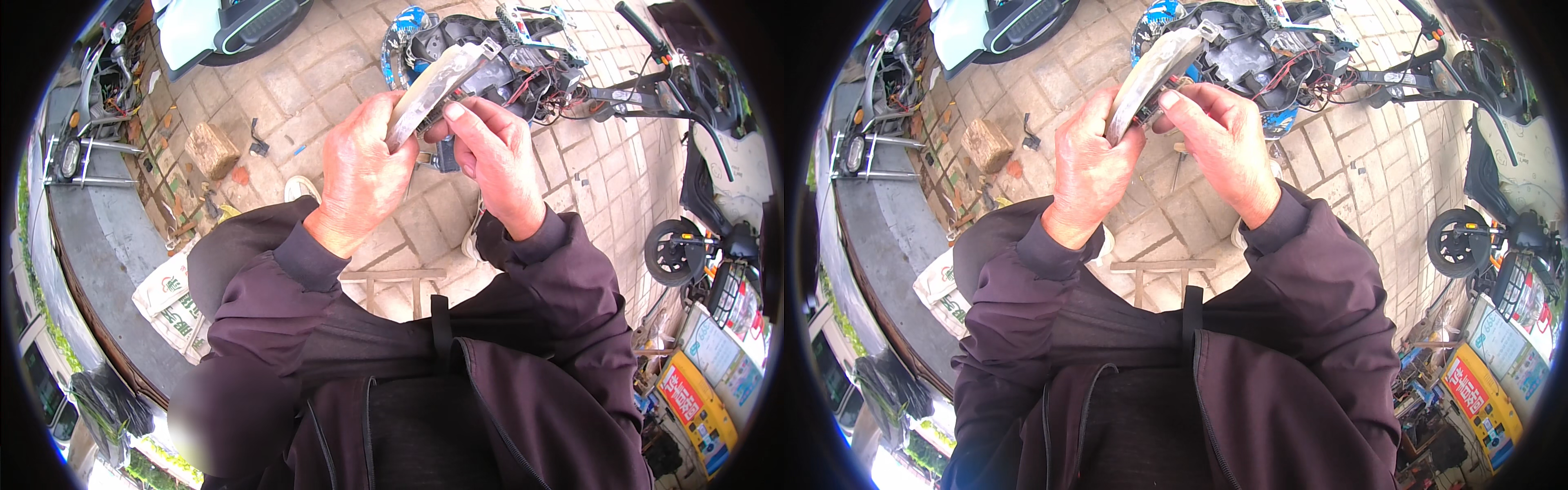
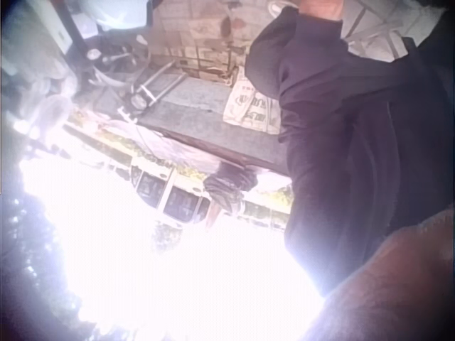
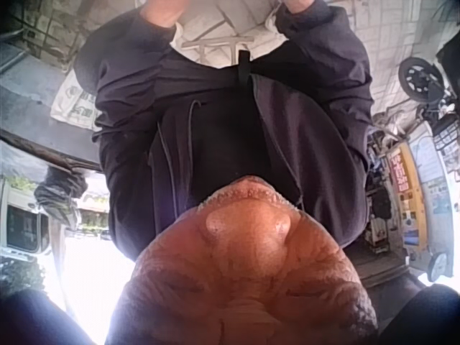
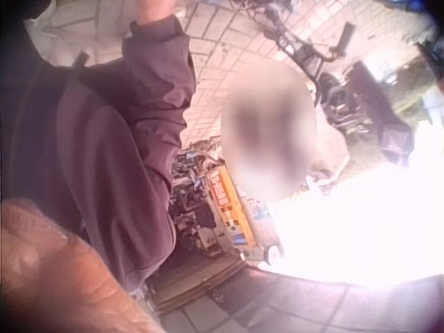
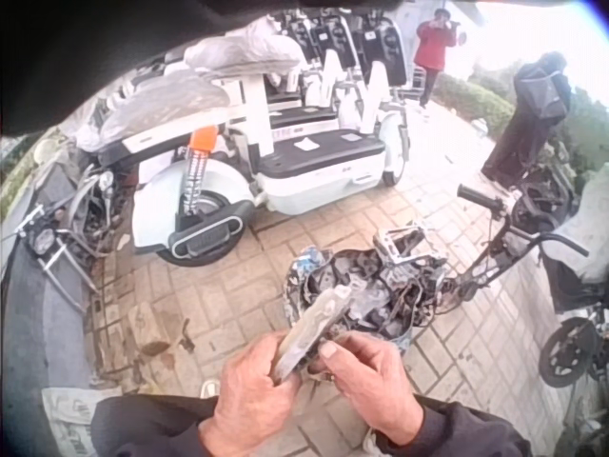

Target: The person uses a screwdriver to remove screws from a small electronic component, then separates the circuit board from its housing. The person continues to unscrew and separate parts of the component.

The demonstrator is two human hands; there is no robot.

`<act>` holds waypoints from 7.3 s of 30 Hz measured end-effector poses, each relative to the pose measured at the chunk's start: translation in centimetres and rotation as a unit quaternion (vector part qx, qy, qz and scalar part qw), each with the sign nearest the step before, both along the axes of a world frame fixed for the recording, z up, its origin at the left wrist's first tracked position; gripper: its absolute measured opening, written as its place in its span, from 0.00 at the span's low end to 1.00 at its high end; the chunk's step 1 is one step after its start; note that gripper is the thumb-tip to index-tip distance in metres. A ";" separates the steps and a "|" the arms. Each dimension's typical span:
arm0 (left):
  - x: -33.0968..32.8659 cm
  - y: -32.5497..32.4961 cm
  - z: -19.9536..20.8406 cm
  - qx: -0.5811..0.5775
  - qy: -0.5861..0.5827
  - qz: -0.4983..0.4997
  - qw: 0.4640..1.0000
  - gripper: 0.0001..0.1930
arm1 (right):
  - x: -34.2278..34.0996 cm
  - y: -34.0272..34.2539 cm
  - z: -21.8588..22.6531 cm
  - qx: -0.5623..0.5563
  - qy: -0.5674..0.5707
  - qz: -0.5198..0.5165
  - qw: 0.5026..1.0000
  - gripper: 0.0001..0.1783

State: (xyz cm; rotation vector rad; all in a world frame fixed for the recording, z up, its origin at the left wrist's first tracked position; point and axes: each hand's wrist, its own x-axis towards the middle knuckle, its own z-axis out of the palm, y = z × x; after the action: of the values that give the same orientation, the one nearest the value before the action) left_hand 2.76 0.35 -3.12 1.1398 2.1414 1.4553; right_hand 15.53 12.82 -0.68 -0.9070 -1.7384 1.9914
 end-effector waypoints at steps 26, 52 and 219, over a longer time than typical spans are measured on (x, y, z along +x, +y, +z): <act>-0.4 -0.1 -0.9 0.025 -0.031 -0.032 0.999 0.21 | 0.6 1.3 -0.2 -0.231 0.025 -0.041 0.972 0.21; -0.2 0.1 -0.7 0.005 -0.105 -0.034 0.994 0.16 | 0.7 1.3 0.1 -0.236 0.008 -0.050 0.970 0.23; -1.4 0.6 1.3 -0.056 -0.496 -0.108 0.860 0.27 | 3.2 3.4 1.4 0.404 -0.127 0.059 0.904 0.07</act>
State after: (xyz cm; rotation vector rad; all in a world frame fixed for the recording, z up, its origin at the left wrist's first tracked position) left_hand 1.38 0.91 -1.79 0.3804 1.2873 1.3447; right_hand 18.74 16.21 0.76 -0.7751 -2.5022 1.0149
